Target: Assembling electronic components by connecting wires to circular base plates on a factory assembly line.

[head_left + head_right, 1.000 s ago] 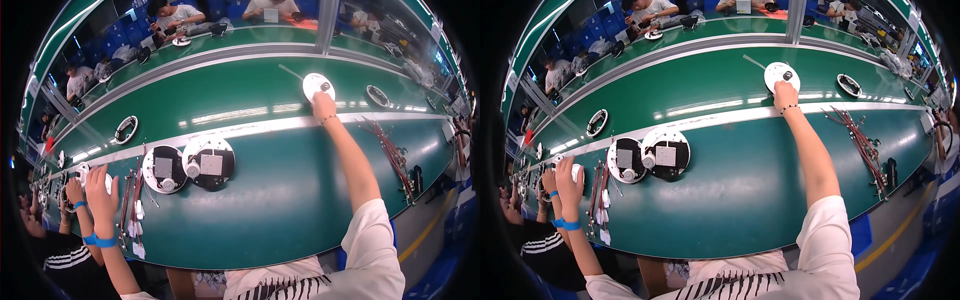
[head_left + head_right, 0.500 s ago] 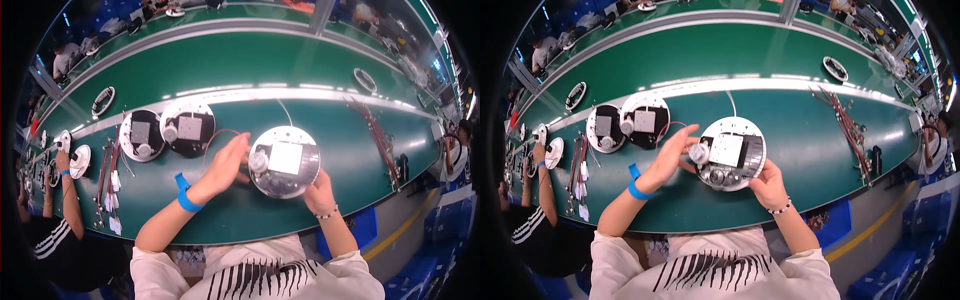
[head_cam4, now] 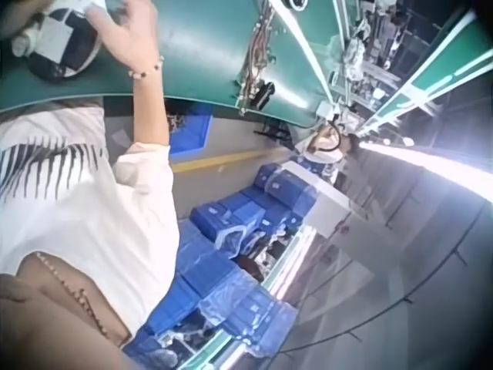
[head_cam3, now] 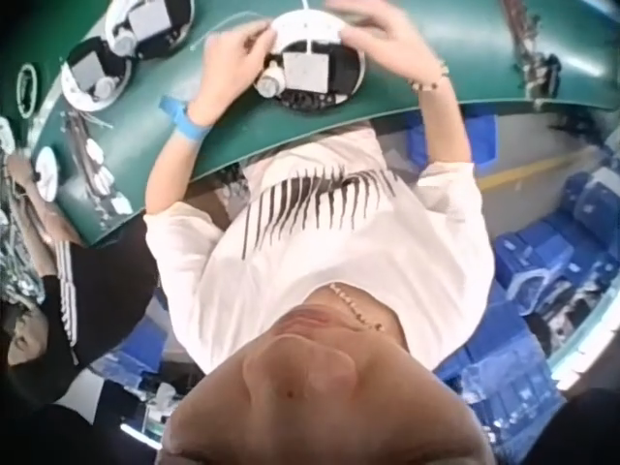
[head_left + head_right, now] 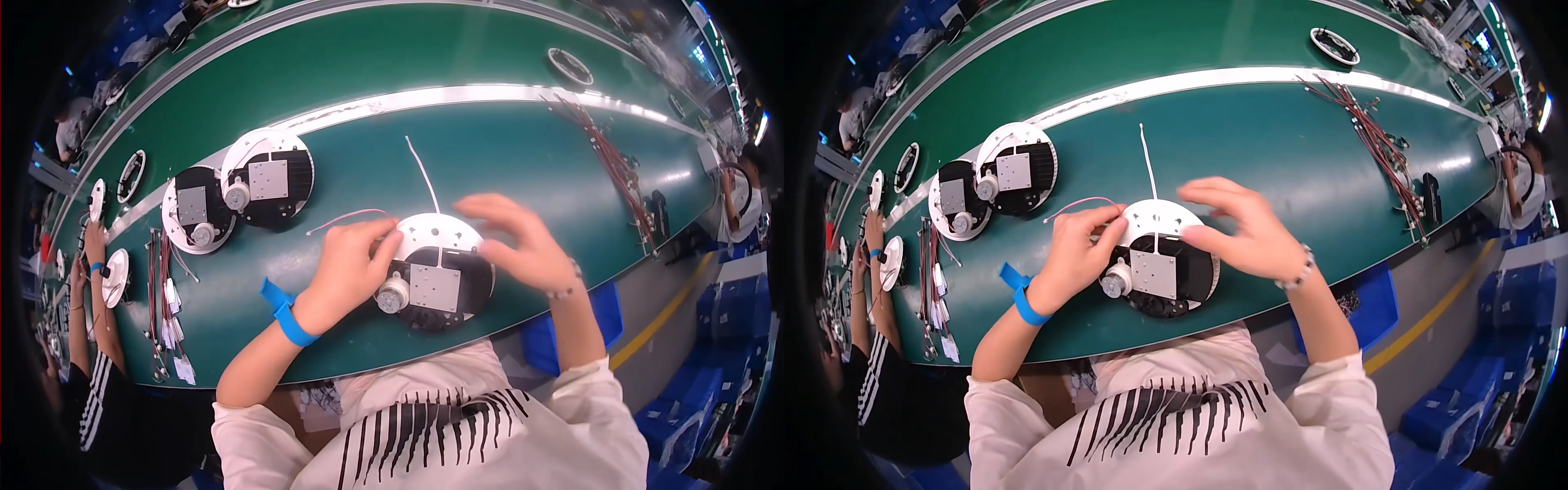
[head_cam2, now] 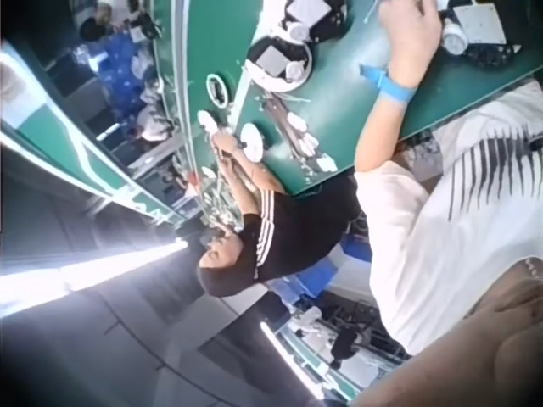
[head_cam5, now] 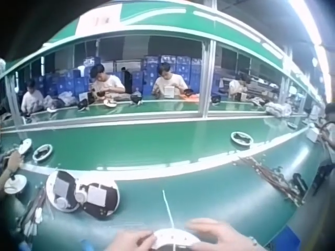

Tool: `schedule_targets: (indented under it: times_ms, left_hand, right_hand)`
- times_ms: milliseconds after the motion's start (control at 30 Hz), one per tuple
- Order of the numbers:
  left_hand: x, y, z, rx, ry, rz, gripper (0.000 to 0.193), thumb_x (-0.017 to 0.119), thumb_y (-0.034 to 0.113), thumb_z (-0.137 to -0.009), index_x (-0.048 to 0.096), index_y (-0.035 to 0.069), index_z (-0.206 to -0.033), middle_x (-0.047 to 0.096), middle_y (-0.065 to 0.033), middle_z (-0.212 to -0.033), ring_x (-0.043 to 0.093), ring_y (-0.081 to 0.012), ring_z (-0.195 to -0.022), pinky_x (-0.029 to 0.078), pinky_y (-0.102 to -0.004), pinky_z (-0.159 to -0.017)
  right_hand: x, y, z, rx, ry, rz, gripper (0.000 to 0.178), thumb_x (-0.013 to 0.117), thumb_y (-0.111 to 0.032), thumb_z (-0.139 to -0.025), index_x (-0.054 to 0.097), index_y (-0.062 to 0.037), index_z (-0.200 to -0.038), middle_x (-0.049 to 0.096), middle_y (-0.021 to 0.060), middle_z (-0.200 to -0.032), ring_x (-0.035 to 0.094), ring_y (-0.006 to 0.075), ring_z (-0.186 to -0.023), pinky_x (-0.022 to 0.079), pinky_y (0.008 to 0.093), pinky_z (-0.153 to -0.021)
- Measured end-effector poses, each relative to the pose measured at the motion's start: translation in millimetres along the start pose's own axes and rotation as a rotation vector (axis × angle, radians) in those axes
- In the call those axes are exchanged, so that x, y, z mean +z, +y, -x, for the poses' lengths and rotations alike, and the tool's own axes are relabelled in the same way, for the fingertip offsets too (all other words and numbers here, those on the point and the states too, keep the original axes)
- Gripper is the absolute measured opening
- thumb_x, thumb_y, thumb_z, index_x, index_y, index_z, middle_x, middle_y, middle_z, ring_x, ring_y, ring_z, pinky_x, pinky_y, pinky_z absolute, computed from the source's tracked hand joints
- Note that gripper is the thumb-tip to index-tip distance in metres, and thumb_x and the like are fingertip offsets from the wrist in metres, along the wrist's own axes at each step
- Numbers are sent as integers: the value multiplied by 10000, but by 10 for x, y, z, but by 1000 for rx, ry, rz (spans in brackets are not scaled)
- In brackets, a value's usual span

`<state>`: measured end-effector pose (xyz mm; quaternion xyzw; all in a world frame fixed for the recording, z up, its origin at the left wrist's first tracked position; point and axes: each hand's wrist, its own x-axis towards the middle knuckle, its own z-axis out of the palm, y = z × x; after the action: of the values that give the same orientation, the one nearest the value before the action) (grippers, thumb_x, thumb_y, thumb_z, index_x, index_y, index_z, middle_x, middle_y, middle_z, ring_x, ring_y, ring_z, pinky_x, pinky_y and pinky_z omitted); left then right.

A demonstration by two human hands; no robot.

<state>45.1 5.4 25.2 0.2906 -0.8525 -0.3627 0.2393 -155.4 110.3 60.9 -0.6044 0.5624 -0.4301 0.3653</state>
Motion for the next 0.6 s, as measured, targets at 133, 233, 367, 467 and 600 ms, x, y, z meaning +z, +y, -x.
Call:
schedule_targets:
  times_ms: [133,233,367,467,600]
  left_hand:
    - [-58,201,-145,283,89,-132,152,564,56,-736,586,-48,-844,598,-166,-752,585,-263,-574,477,-275,-528]
    - [-125,329,-207,194,-33,-77,115,547,98,-715,607,8,-751,574,-153,-657,554,-313,-578,438,-356,-512]
    - [-212,338,-243,134,-42,189,131,533,91,-721,609,-14,-738,545,-158,-536,567,-250,-472,427,-298,-454]
    - [-245,415,-228,1,-56,283,134,532,87,-725,616,-14,-744,553,-147,-543,575,-230,-469,428,-282,-450]
    - [-226,412,-239,49,-77,230,141,538,88,-731,621,-22,-765,541,-155,-526,577,-205,-469,442,-258,-465]
  right_hand:
    - [174,-103,-386,-175,60,301,277,631,-129,-695,600,-2,-940,554,89,-870,526,155,-779,412,235,-613]
    - [204,-282,-435,-166,61,237,234,633,-76,-689,615,-9,-912,528,42,-729,479,101,-635,363,212,-515]
    - [217,-366,-429,-142,-13,-15,239,626,-20,-689,610,-1,-927,507,26,-689,473,77,-627,384,197,-530]
    - [173,-371,-385,-203,-62,-158,255,629,11,-674,605,9,-928,508,19,-671,504,87,-640,434,220,-564]
    - [189,-399,-379,-296,27,30,184,649,30,-640,623,18,-822,551,63,-697,531,107,-599,454,233,-542]
